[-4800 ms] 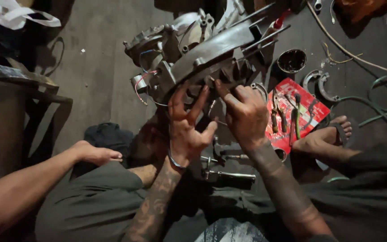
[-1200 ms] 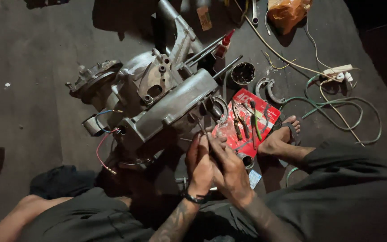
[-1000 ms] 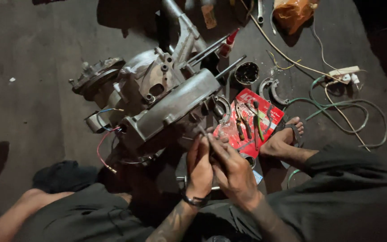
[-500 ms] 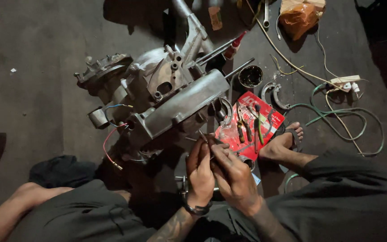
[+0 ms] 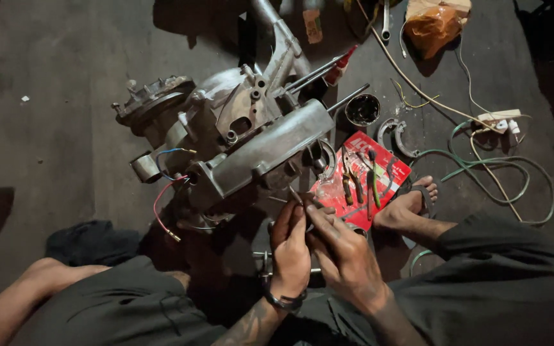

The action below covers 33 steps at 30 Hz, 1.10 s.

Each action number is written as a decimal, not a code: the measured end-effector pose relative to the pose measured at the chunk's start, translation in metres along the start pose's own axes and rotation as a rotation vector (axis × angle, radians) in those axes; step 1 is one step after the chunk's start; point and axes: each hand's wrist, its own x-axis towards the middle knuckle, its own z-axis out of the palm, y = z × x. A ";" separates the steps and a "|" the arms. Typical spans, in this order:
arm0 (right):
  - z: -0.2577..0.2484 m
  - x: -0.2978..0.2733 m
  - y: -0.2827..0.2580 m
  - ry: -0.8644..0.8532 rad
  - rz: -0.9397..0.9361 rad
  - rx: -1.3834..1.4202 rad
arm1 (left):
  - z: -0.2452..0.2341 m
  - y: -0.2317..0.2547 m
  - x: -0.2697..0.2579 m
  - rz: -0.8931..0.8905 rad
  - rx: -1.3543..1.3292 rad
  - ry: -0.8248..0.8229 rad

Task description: The person sits on the floor and uses a screwdriver to tighten or adjust components on a disassembled engine block. The hands manipulate the tool and the engine parts while various tools and wires lie on the floor nearby.

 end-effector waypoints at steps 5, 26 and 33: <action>0.004 -0.001 0.002 0.030 -0.003 -0.031 | 0.002 0.004 0.003 -0.012 0.097 0.007; -0.001 0.003 -0.010 0.015 0.049 -0.029 | 0.003 0.010 0.003 -0.101 -0.139 0.000; -0.003 0.003 -0.010 0.001 0.039 -0.024 | 0.002 0.014 0.005 -0.035 0.055 -0.081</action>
